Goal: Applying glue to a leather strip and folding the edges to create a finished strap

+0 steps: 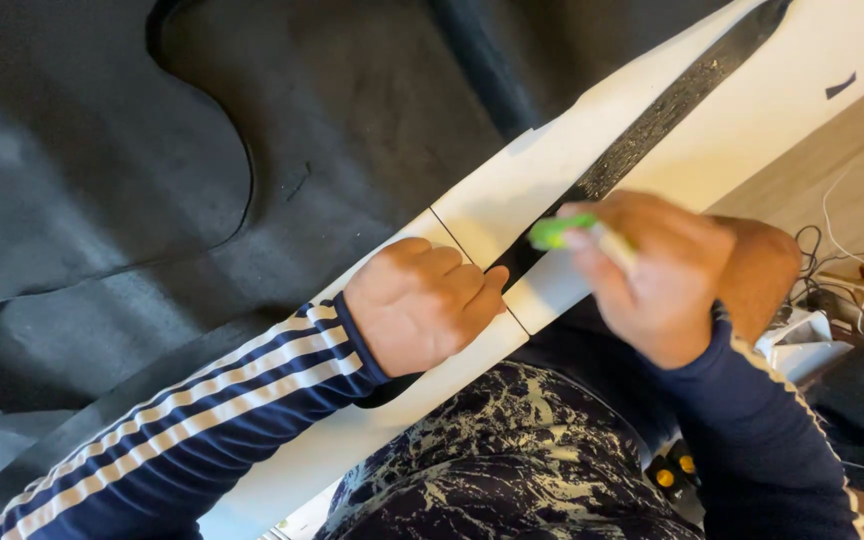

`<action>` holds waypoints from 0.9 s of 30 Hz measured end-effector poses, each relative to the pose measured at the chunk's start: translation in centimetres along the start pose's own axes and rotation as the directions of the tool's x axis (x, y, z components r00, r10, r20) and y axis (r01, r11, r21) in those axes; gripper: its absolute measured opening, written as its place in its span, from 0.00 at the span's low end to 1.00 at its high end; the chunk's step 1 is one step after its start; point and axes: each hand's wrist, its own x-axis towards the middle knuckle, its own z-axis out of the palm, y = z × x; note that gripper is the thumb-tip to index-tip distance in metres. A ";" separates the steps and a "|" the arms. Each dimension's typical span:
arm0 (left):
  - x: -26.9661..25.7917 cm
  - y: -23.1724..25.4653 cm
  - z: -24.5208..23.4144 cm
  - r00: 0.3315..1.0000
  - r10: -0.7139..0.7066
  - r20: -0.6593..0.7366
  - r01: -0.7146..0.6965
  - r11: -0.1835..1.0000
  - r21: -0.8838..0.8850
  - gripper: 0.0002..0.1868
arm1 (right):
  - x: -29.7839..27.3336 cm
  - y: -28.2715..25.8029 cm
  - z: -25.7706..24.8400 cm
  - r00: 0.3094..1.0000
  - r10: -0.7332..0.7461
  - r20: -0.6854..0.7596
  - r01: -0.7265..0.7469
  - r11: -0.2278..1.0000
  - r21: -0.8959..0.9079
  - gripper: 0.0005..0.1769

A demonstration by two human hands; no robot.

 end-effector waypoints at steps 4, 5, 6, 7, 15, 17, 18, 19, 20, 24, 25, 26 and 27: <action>-0.1 -0.1 -0.2 0.998 0.015 0.055 -0.013 1.000 -0.023 0.10 | 0.0 0.7 -0.3 0.996 0.059 -0.063 -0.061 0.998 -0.024 0.19; -0.2 -0.2 -0.1 0.999 0.020 0.025 -0.020 1.000 -0.005 0.11 | 0.0 0.4 0.1 0.999 0.017 -0.037 -0.019 0.999 -0.029 0.19; -0.2 -0.2 0.2 0.999 0.039 -0.006 -0.039 0.999 0.001 0.13 | -0.4 0.0 0.3 1.000 -0.011 -0.015 0.010 0.999 -0.043 0.19; 0.0 -0.1 0.3 0.999 0.047 -0.007 -0.047 0.999 -0.007 0.13 | -0.3 0.1 0.0 1.000 -0.001 -0.017 0.000 0.999 -0.049 0.19; -0.1 -0.1 0.1 0.999 0.016 0.033 -0.016 1.000 -0.009 0.12 | -0.3 0.0 0.0 0.997 0.041 -0.064 -0.039 0.999 0.037 0.20; -0.3 -0.2 0.1 0.996 0.037 0.075 -0.037 0.999 -0.003 0.09 | -4.3 3.9 1.0 0.926 0.218 -0.308 -0.153 0.963 0.224 0.15; -0.5 -0.1 0.0 0.991 0.044 0.123 -0.045 0.999 0.005 0.09 | -6.3 5.9 1.6 0.776 0.422 -0.469 -0.208 0.873 0.441 0.17; -0.4 0.1 -0.3 0.991 0.041 0.126 -0.042 0.999 0.009 0.09 | -5.9 6.5 0.7 0.777 0.421 -0.468 -0.205 0.872 0.445 0.17; -0.2 0.1 -0.4 0.993 0.013 0.120 -0.016 1.000 0.022 0.05 | -5.7 7.2 -0.4 0.684 0.497 -0.534 -0.178 0.824 0.539 0.16; 1.0 0.3 -0.2 0.998 -0.031 0.063 0.027 0.998 0.056 0.19 | -6.4 9.2 -1.9 0.498 0.565 -0.657 -0.128 0.798 0.589 0.21; 1.1 0.4 -0.1 0.998 -0.019 0.067 0.015 0.998 0.057 0.19 | -6.7 9.1 -1.8 0.488 0.566 -0.664 -0.126 0.799 0.588 0.21; 1.1 0.6 0.0 0.994 -0.025 0.106 0.019 0.998 0.056 0.05 | -7.0 9.0 -1.6 0.494 0.619 -0.611 -0.111 0.741 0.662 0.16; 1.0 0.7 0.0 0.989 -0.030 0.146 0.023 0.998 0.055 0.13 | -7.3 8.8 -1.4 0.500 0.666 -0.553 -0.097 0.677 0.729 0.13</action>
